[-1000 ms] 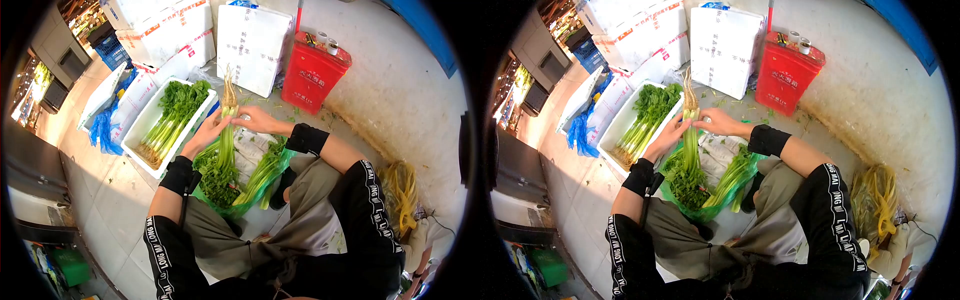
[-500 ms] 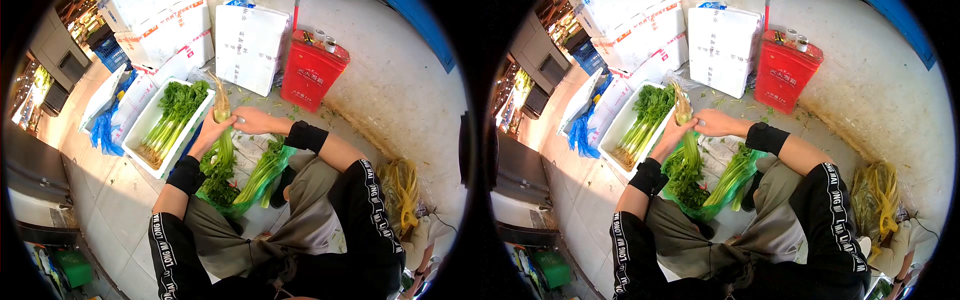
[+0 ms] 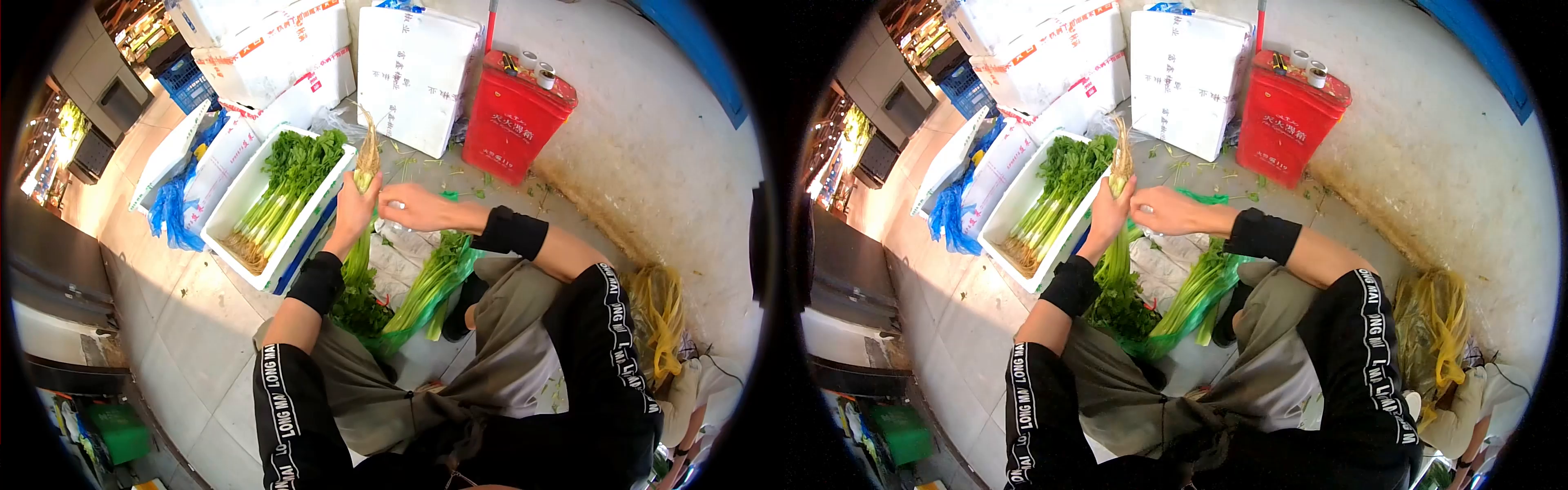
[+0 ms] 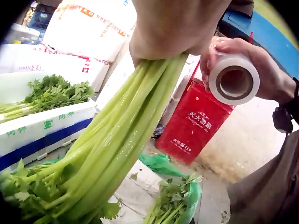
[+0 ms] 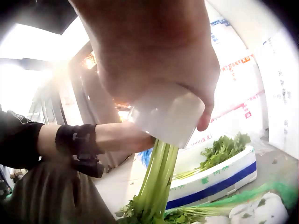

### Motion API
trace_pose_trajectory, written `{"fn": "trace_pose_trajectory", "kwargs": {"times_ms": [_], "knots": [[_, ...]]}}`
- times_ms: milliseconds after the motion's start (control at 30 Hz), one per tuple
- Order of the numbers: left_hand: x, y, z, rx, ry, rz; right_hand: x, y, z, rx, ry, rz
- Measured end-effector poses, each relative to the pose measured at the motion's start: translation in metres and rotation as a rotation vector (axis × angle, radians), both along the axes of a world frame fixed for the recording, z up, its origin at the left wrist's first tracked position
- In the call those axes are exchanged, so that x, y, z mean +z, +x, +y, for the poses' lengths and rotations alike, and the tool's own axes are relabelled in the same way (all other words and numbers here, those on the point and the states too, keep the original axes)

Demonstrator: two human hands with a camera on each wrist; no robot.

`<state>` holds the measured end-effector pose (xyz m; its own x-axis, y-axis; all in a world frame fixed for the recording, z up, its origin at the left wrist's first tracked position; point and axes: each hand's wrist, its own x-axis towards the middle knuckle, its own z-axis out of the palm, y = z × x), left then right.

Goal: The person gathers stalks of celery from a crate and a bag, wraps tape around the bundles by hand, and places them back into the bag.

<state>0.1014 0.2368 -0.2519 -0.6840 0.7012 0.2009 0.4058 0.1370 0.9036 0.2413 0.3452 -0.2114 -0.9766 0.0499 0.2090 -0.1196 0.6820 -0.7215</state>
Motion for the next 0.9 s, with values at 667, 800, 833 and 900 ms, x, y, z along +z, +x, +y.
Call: {"fn": "trace_pose_trajectory", "kwargs": {"times_ms": [667,800,833,900], "knots": [[0.058,-0.027,-0.017,-0.059,0.226,-0.350,-0.010,-0.016,-0.009,0.002,-0.386,-0.349],[0.061,-0.013,-0.007,0.013,0.310,-0.271,-0.002,-0.031,-0.030,-0.033,-0.404,-0.347],[0.063,-0.012,-0.005,0.007,0.291,-0.251,0.002,-0.034,-0.034,-0.027,-0.402,-0.348],[0.070,-0.007,-0.006,0.004,0.279,-0.231,0.011,-0.036,-0.040,-0.202,-0.336,-0.325]]}}
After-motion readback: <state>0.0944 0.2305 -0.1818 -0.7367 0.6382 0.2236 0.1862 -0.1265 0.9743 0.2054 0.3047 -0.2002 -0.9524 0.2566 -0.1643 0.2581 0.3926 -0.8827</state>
